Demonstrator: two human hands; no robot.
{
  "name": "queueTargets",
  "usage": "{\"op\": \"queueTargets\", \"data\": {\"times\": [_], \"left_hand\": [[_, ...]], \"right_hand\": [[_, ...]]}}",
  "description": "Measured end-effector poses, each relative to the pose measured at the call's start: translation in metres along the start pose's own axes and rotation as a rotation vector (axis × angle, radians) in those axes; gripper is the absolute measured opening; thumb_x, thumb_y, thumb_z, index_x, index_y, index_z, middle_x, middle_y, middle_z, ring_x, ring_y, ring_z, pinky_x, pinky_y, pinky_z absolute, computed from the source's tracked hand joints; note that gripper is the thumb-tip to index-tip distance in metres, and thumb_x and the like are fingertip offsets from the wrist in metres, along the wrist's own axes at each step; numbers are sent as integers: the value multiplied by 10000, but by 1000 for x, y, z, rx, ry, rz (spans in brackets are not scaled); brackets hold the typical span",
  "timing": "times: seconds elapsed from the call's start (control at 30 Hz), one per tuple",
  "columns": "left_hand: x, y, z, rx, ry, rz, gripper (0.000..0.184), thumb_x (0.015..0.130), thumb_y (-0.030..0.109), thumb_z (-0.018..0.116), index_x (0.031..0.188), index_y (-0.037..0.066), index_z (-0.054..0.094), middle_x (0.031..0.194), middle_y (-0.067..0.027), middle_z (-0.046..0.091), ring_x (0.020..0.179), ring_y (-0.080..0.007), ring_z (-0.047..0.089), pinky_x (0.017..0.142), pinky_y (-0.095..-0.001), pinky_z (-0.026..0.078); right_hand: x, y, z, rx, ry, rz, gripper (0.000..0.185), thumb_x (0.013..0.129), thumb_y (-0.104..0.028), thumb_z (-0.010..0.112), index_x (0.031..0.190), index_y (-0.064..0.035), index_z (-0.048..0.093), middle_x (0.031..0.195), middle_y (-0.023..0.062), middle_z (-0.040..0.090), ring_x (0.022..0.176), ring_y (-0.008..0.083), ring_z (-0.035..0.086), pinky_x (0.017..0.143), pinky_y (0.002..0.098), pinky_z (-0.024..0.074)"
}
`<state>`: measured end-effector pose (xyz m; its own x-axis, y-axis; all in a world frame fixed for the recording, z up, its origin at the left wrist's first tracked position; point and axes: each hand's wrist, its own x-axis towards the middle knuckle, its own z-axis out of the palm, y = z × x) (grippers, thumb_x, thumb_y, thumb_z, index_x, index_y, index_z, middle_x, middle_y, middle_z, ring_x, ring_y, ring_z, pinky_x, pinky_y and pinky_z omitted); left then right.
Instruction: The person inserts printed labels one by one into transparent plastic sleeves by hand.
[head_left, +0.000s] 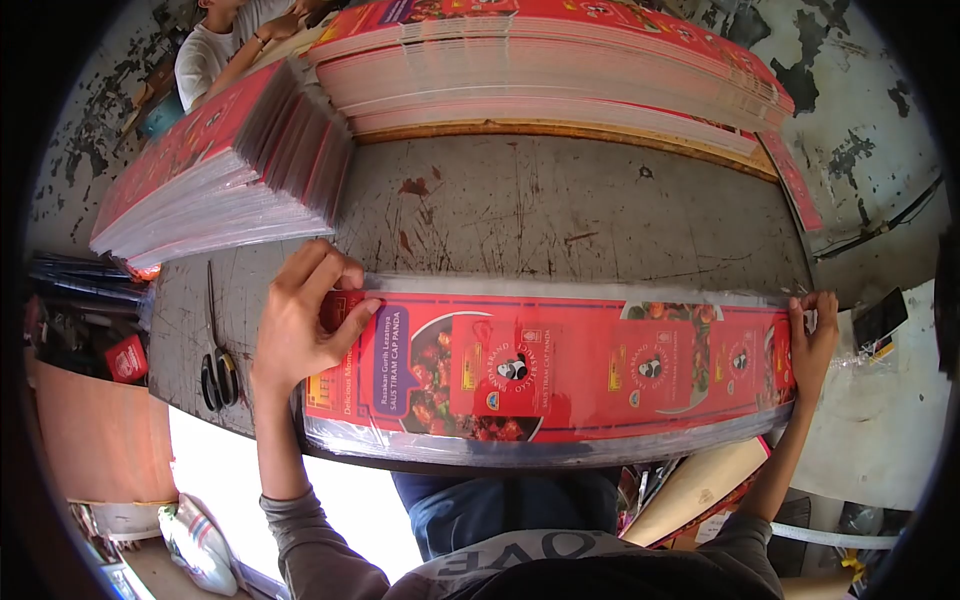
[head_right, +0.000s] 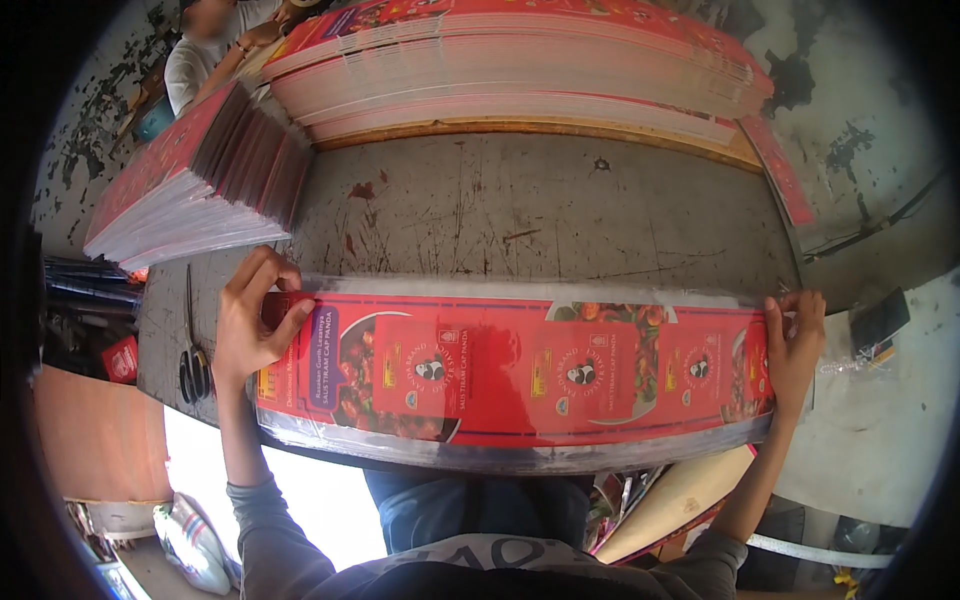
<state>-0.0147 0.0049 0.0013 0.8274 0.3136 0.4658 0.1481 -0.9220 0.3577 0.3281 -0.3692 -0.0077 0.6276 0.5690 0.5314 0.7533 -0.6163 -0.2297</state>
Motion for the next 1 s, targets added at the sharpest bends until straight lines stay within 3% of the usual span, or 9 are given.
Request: {"op": "queueTargets", "data": {"times": [0.3,0.57,1.0], "left_hand": [[0,0,2,-26,17,13,200,629,31,702,764,17,555,725,-88,502,638,-228,520,571,-326,441],[-1,1,-4,-245,-100,-164,180,667,2,682,727,15,513,737,-54,459,637,-156,460,557,-264,370],[1,1,-1,-288,-76,-150,166,722,29,667,738,0,504,733,-72,503,660,-189,507,592,-288,403]], "right_hand": [[0,-1,1,88,21,-15,170,819,-59,575,764,21,435,695,109,426,666,245,407,615,324,359],[-1,6,-2,98,-26,-53,177,801,-60,577,777,16,418,720,105,398,709,239,382,664,299,346],[-1,6,1,220,-51,24,171,821,-74,563,798,3,412,748,85,400,694,185,395,672,257,366]]}}
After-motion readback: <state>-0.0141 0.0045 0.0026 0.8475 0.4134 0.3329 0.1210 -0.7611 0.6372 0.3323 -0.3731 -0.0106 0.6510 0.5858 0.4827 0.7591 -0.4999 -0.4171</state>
